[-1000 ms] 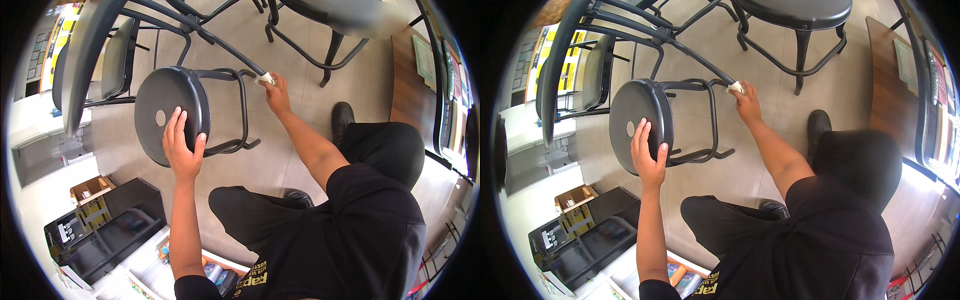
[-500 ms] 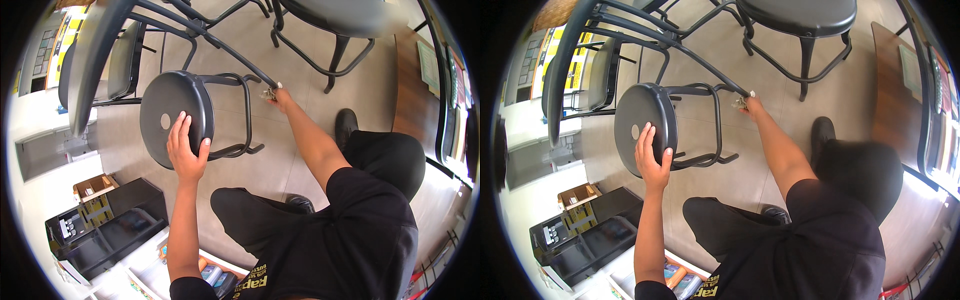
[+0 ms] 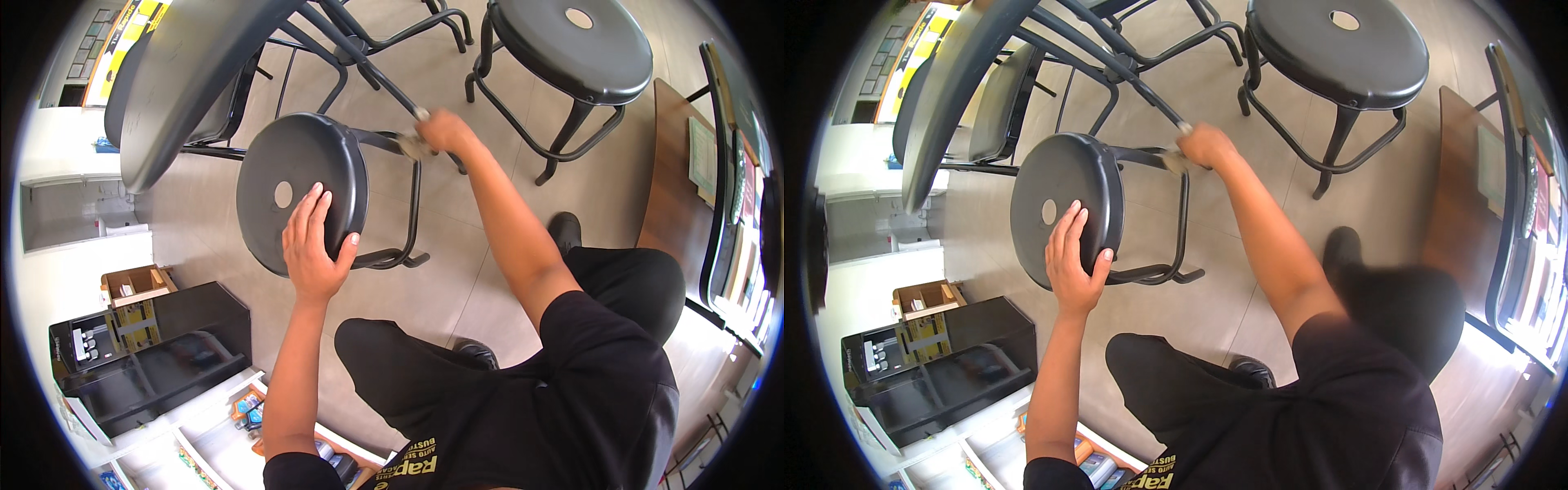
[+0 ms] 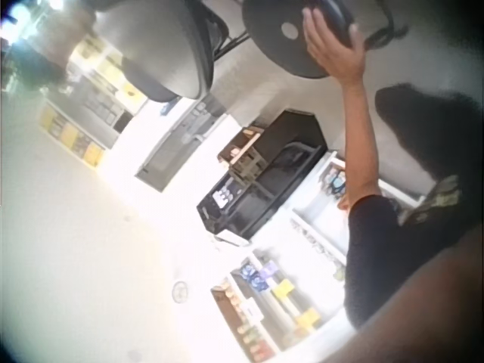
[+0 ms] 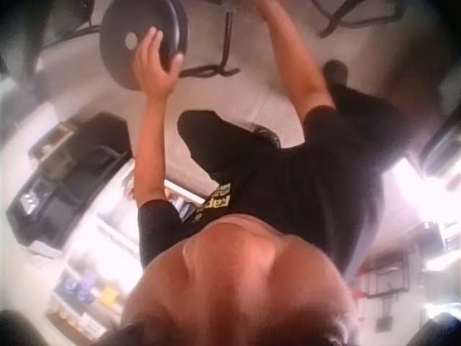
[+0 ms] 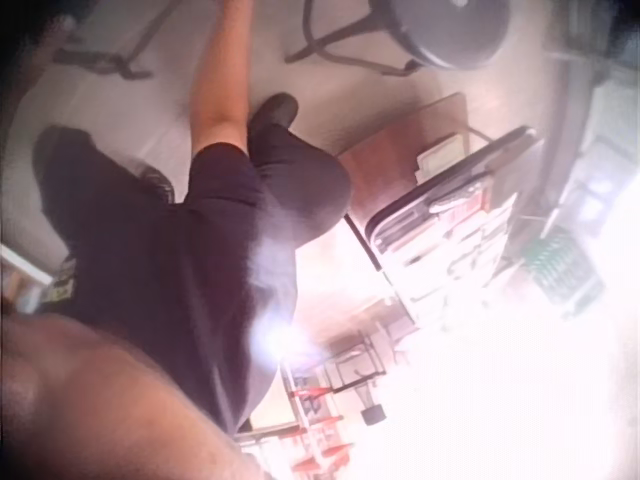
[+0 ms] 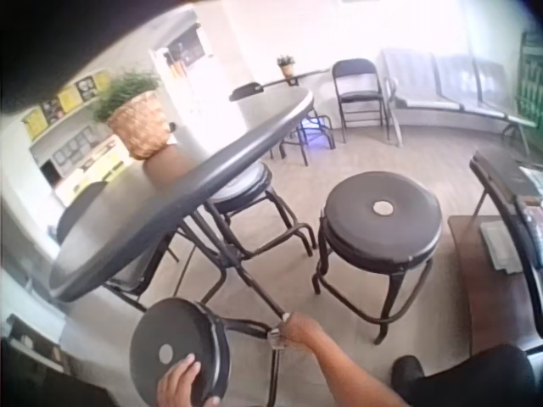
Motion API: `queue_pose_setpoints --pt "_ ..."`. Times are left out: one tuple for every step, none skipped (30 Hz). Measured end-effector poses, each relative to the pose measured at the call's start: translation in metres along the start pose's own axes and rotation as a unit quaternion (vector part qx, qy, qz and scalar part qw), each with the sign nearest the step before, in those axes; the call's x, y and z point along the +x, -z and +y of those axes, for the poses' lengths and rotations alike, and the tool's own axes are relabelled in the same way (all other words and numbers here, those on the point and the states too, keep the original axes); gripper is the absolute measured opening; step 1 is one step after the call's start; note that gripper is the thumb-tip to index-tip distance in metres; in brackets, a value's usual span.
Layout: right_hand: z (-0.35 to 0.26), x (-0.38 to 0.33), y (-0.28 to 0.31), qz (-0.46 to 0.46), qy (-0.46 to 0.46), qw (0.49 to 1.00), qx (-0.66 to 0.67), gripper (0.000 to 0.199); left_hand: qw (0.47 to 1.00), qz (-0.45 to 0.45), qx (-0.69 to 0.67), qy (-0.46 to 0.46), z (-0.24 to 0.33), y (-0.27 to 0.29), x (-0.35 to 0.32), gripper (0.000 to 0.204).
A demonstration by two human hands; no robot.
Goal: The person wipes the seats and legs of several black metal stools with a white cloth. They move from one stool to the next, cleaning the top surface and the frame.
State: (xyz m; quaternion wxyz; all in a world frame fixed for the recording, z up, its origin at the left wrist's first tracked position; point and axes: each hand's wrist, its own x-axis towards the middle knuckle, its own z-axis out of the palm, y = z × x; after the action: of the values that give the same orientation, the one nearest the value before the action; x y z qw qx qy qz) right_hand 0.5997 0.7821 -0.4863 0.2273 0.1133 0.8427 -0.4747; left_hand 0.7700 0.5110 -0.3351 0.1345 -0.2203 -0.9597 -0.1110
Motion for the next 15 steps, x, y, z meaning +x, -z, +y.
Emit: queue_pose_setpoints --pt "-0.019 0.005 0.003 0.067 0.068 0.995 0.009 0.048 1.0 -0.001 -0.001 -0.001 0.0 0.0 0.0 0.066" --pt "-0.05 0.002 0.009 0.128 0.138 0.982 0.02 0.055 1.0 -0.002 0.001 0.001 -0.001 0.002 -0.002 0.066" --pt "-0.078 0.0 0.015 0.174 0.228 0.954 0.082 0.061 1.0 -0.003 0.004 0.003 -0.001 0.005 -0.004 0.065" --pt "-0.111 -0.003 0.023 0.226 0.274 0.928 0.111 0.064 1.0 0.0 0.003 0.006 -0.002 0.002 -0.006 0.065" --pt "-0.144 0.0 0.031 0.29 0.345 0.884 0.128 0.053 1.0 0.001 0.003 0.006 -0.002 0.001 -0.006 0.065" --pt "-0.176 0.015 0.038 0.32 0.383 0.859 0.114 0.049 1.0 0.003 0.001 0.004 -0.001 0.0 -0.004 0.065" --pt "-0.202 0.037 0.04 0.347 0.421 0.832 0.101 0.046 1.0 0.006 0.0 0.003 -0.001 0.0 -0.004 0.065" --pt "-0.217 0.061 0.046 0.411 0.498 0.762 0.042 0.037 1.0 0.011 -0.002 -0.001 -0.001 -0.001 -0.001 0.064" --pt "-0.227 0.079 0.048 0.465 0.567 0.68 -0.019 0.03 1.0 0.016 -0.006 -0.003 -0.001 -0.002 0.001 0.064" --pt "-0.235 0.087 0.041 0.456 0.526 0.714 -0.074 0.028 1.0 0.016 -0.013 0.001 -0.002 -0.002 -0.002 0.063" --pt "-0.25 0.087 0.03 0.44 0.488 0.743 -0.128 0.026 1.0 0.018 -0.017 0.011 -0.002 -0.001 -0.006 0.062" --pt "-0.262 0.085 0.019 0.424 0.447 0.766 -0.183 0.024 0.999 0.02 -0.022 0.02 -0.003 0.001 -0.008 0.061" --pt "-0.262 0.084 0.013 0.416 0.424 0.793 -0.13 0.022 0.999 0.022 -0.031 0.025 -0.004 0.002 -0.01 0.058" --pt "-0.251 0.098 0.014 0.464 0.462 0.748 -0.104 0.025 0.998 0.031 -0.044 0.024 -0.003 0.0 -0.006 0.056" --pt "-0.232 0.118 0.016 0.51 0.496 0.698 -0.079 0.03 0.997 0.039 -0.06 0.019 -0.002 -0.003 -0.001 0.053"
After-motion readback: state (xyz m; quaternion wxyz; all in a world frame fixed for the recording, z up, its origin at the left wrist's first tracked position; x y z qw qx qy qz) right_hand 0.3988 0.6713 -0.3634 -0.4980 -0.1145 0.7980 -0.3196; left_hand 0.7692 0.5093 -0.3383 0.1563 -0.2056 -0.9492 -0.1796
